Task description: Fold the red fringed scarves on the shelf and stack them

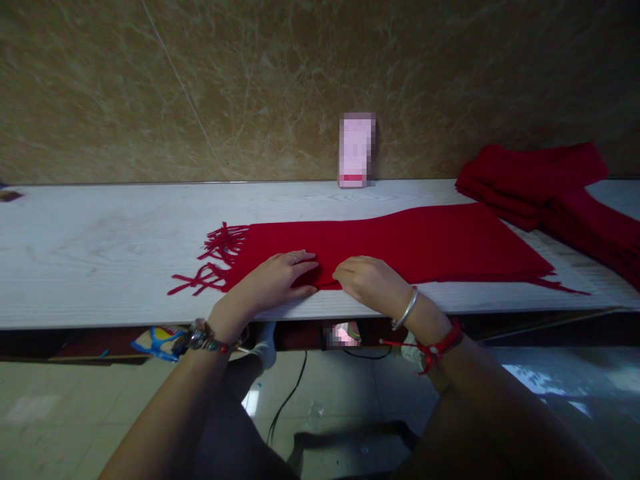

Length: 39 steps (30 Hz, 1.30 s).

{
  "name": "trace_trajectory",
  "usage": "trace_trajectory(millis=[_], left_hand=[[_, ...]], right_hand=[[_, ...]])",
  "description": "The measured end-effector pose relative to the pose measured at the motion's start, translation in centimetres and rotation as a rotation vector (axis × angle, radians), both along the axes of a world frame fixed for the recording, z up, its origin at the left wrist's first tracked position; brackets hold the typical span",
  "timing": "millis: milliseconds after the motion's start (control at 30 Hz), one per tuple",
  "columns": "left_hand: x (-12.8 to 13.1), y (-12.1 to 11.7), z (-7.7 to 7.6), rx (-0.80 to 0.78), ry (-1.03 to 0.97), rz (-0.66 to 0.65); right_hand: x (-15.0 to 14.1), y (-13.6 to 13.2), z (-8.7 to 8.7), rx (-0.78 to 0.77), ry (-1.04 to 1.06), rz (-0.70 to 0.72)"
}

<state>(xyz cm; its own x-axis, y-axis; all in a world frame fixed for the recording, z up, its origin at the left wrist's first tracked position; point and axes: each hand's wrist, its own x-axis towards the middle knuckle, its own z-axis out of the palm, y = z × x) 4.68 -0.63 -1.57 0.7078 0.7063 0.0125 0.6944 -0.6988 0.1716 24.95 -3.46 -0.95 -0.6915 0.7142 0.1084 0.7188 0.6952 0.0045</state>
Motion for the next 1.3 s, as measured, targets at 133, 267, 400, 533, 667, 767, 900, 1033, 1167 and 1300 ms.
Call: trace_trajectory(millis=[133, 267, 400, 533, 667, 767, 900, 1033, 1167, 1300], left_hand=[[-0.1, 0.1, 0.0, 0.009, -0.059, -0.048], [-0.2, 0.0, 0.0, 0.035, -0.067, -0.078], [-0.3, -0.2, 0.2, -0.026, -0.075, -0.066], [-0.6, -0.1, 0.5, -0.122, -0.081, -0.066], [-0.8, 0.1, 0.6, -0.21, -0.064, -0.042], [-1.0, 0.3, 0.7, -0.247, -0.056, -0.058], [-1.0, 0.6, 0.8, -0.273, -0.057, -0.07], [0.2, 0.7, 0.4, -0.152, -0.108, 0.1], [1.9, 0.4, -0.3, -0.063, -0.002, 0.288], [2.9, 0.2, -0.4, -0.229, 0.129, 0.295]], right_hand=[[0.0, 0.1, -0.2, -0.043, 0.2, -0.046], [0.3, -0.1, -0.7, -0.132, 0.274, -0.079], [0.7, -0.6, -1.4, -0.172, 0.286, -0.1], [0.9, -0.9, -1.7, -0.184, 0.328, -0.097], [0.9, -0.9, -1.7, -0.208, 0.362, -0.095], [1.0, -0.8, -1.9, -0.229, 0.407, -0.094], [1.6, -0.6, -2.0, -0.289, 0.452, -0.076], [2.0, -0.4, -2.1, -0.314, 0.489, -0.063], [2.2, -0.2, -2.2, -0.229, 0.513, -0.133], [2.7, -0.3, -2.1, -0.132, 0.349, -0.158]])
